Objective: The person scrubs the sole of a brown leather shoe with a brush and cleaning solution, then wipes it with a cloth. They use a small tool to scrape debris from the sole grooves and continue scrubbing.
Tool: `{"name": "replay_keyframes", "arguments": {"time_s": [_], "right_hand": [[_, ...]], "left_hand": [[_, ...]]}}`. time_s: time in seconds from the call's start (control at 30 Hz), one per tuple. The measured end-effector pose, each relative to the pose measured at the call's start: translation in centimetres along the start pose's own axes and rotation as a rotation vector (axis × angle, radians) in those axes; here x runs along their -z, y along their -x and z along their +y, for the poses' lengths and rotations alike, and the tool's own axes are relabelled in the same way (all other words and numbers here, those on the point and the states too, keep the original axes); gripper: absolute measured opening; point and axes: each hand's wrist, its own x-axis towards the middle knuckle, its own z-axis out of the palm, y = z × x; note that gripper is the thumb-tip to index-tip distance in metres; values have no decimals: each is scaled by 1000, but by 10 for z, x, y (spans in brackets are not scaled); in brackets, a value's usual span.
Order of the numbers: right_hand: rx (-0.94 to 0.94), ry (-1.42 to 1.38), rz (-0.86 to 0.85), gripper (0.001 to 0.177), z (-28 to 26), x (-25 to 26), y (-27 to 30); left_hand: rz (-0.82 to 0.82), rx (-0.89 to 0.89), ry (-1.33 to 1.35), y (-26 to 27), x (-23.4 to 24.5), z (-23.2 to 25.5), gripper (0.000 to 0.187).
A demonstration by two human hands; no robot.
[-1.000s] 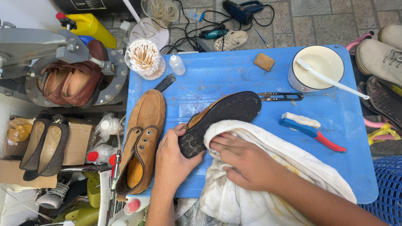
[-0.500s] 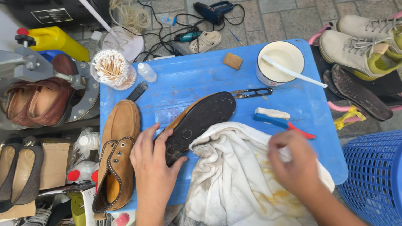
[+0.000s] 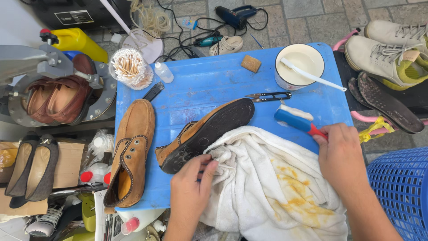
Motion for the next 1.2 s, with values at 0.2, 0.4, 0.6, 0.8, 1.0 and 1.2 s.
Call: {"name": "replay_keyframes", "arguments": {"time_s": [0.2, 0.4, 0.6, 0.8, 1.0, 1.2], "right_hand": [[-154, -568, 18, 17, 13, -6, 21], [-413, -1934, -341, 16, -22, -18, 56], [-515, -2134, -580, 23, -61, -20, 75], [-514, -1911, -489, 28, -72, -35, 81], [-475, -1426, -496, 36, -88, -38, 91], [-251, -1184, -319, 32, -110, -41, 102]], "left_hand": [[62, -254, -116, 7, -18, -12, 26], [-338, 224, 1182, 4, -42, -47, 22], [-387, 223, 1656, 9, -59, -47, 35], [-305, 75, 1266, 31, -75, -42, 62], [-89, -466, 697, 37, -88, -10, 59], [58, -38, 667, 27, -90, 7, 40]]}}
